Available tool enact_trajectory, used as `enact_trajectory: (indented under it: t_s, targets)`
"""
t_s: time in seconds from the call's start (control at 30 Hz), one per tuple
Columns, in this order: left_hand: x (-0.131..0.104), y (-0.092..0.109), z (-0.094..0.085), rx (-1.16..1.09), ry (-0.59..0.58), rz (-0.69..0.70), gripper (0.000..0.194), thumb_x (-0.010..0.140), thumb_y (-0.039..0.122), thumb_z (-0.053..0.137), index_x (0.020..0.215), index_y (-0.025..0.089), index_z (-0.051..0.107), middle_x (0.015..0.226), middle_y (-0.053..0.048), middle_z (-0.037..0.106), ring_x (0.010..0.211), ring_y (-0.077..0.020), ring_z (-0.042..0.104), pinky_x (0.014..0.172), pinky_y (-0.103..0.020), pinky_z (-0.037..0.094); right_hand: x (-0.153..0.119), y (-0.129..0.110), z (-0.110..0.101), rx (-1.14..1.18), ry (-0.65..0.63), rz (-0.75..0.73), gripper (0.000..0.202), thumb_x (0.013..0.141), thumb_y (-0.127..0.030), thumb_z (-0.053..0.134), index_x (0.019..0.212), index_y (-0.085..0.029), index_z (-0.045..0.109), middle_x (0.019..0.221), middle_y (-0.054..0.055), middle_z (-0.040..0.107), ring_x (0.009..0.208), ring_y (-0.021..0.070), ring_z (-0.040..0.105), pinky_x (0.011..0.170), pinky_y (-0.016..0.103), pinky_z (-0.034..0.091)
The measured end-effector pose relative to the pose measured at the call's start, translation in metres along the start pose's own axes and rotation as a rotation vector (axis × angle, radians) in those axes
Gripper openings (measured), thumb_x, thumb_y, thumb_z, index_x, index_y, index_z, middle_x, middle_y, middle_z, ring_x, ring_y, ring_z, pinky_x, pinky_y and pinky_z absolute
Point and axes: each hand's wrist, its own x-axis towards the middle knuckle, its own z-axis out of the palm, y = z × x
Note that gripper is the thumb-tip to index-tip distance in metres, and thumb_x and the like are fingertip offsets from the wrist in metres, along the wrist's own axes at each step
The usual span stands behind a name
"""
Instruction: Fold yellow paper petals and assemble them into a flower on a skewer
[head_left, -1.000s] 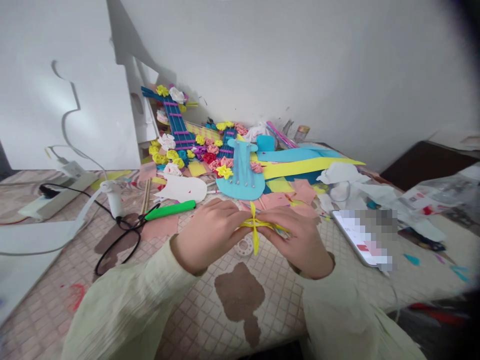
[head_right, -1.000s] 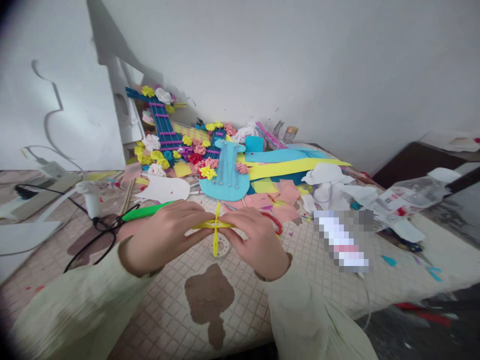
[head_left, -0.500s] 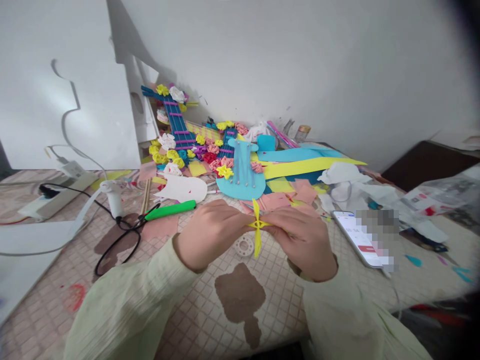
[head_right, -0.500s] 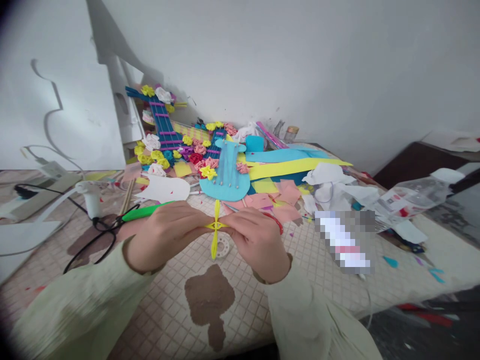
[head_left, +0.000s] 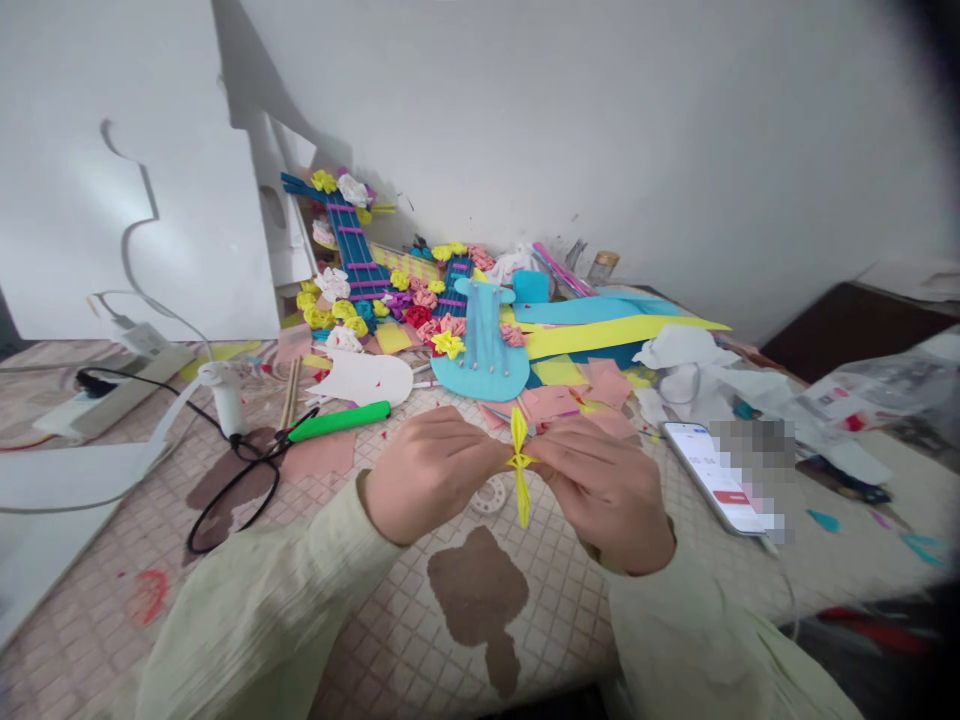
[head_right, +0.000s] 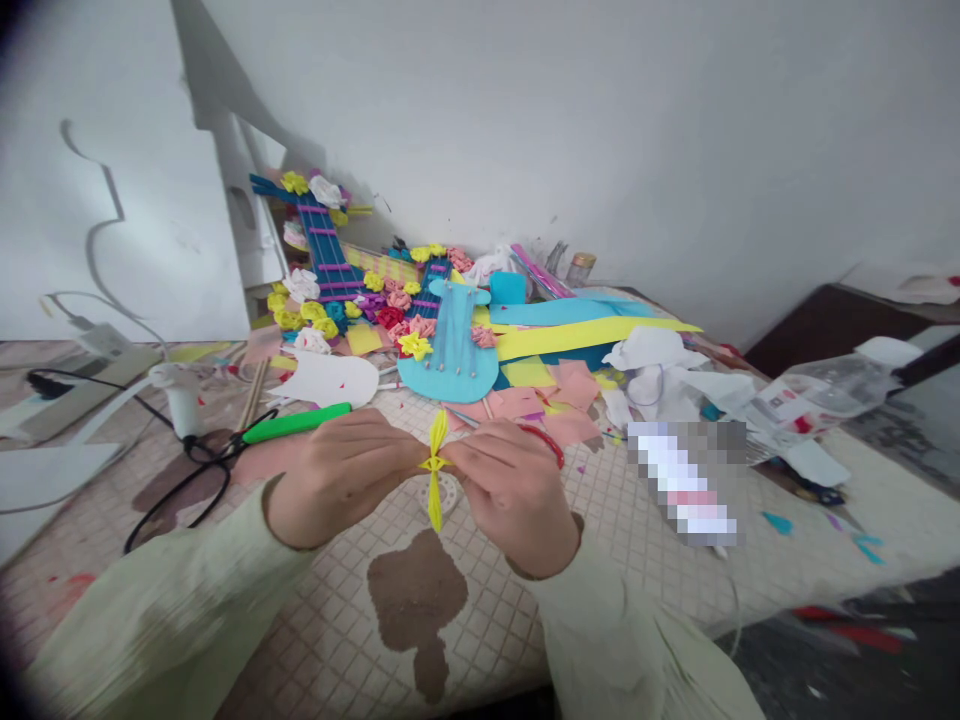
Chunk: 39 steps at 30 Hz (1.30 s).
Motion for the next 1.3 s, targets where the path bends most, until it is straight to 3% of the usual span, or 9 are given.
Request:
enact_trajectory:
  t_s: [0.33,0.53,0.73,0.87,1.0,1.13,1.3]
  targets:
    - [-0.002,0.000,0.006,-0.014,-0.010,-0.033,0.010,0.076,0.008,0.050,0.080,0.011,0.059,0.068,-0.005,0.067,0.062,-0.0135,0.062,0.059,-0.027,0.045,-0.010,0.001,0.008,0.091,0.044,0.099,0.021,0.074,-0.004,0.048,0.078,-0.020,0.062,0.066,0.002,0.064,0.066,0.0148,0.058,0.064,0.030,0.049]
    - [-0.004,-0.010,0.015,0.050,-0.054,-0.125,0.012,0.079,0.021,0.051,0.078,0.014,0.061,0.065,-0.004,0.066,0.061,-0.0139,0.060,0.058,-0.026,0.045,-0.016,0.015,0.021,0.159,0.021,0.224,0.012,0.076,-0.013,0.052,0.080,-0.019,0.062,0.075,0.004,0.066,0.071,0.0159,0.060,0.065,0.029,0.049]
    - [-0.011,-0.023,0.018,0.106,-0.198,-0.299,0.017,0.078,0.023,0.051,0.089,0.014,0.060,0.078,-0.007,0.066,0.072,-0.0171,0.060,0.065,-0.030,0.047,-0.015,0.029,0.037,0.228,-0.130,0.319,0.015,0.075,-0.020,0.056,0.089,-0.018,0.060,0.084,0.006,0.066,0.078,0.0165,0.061,0.070,0.029,0.048]
    - [-0.022,-0.028,0.015,0.119,-0.192,-0.379,0.022,0.075,0.025,0.054,0.094,0.014,0.057,0.086,-0.008,0.065,0.081,-0.0188,0.059,0.072,-0.032,0.047,-0.008,0.033,0.048,0.278,-0.229,0.311,0.021,0.074,-0.019,0.058,0.094,-0.015,0.059,0.092,0.008,0.065,0.087,0.0174,0.059,0.078,0.030,0.046]
    - [-0.041,-0.033,0.017,0.139,-0.203,-0.452,0.023,0.072,0.027,0.058,0.091,0.014,0.057,0.081,-0.006,0.065,0.075,-0.0174,0.059,0.067,-0.029,0.047,-0.002,0.038,0.065,0.304,-0.299,0.297,0.017,0.075,-0.019,0.055,0.091,-0.016,0.061,0.090,0.006,0.066,0.087,0.0171,0.059,0.078,0.030,0.045]
    - [-0.059,-0.040,0.028,0.168,-0.187,-0.457,0.010,0.074,0.017,0.054,0.080,0.014,0.060,0.070,-0.004,0.064,0.066,-0.0151,0.058,0.060,-0.025,0.046,-0.005,0.040,0.084,0.322,-0.368,0.249,0.017,0.075,-0.020,0.056,0.092,-0.018,0.061,0.088,0.005,0.066,0.084,0.0169,0.058,0.078,0.030,0.044]
    - [-0.078,-0.047,0.043,0.181,-0.181,-0.421,0.014,0.075,0.016,0.048,0.079,0.013,0.061,0.066,-0.006,0.064,0.065,-0.0170,0.059,0.059,-0.027,0.047,-0.018,0.038,0.095,0.271,-0.456,0.234,0.015,0.078,-0.021,0.052,0.090,-0.017,0.061,0.087,0.006,0.066,0.082,0.0175,0.058,0.075,0.030,0.044]
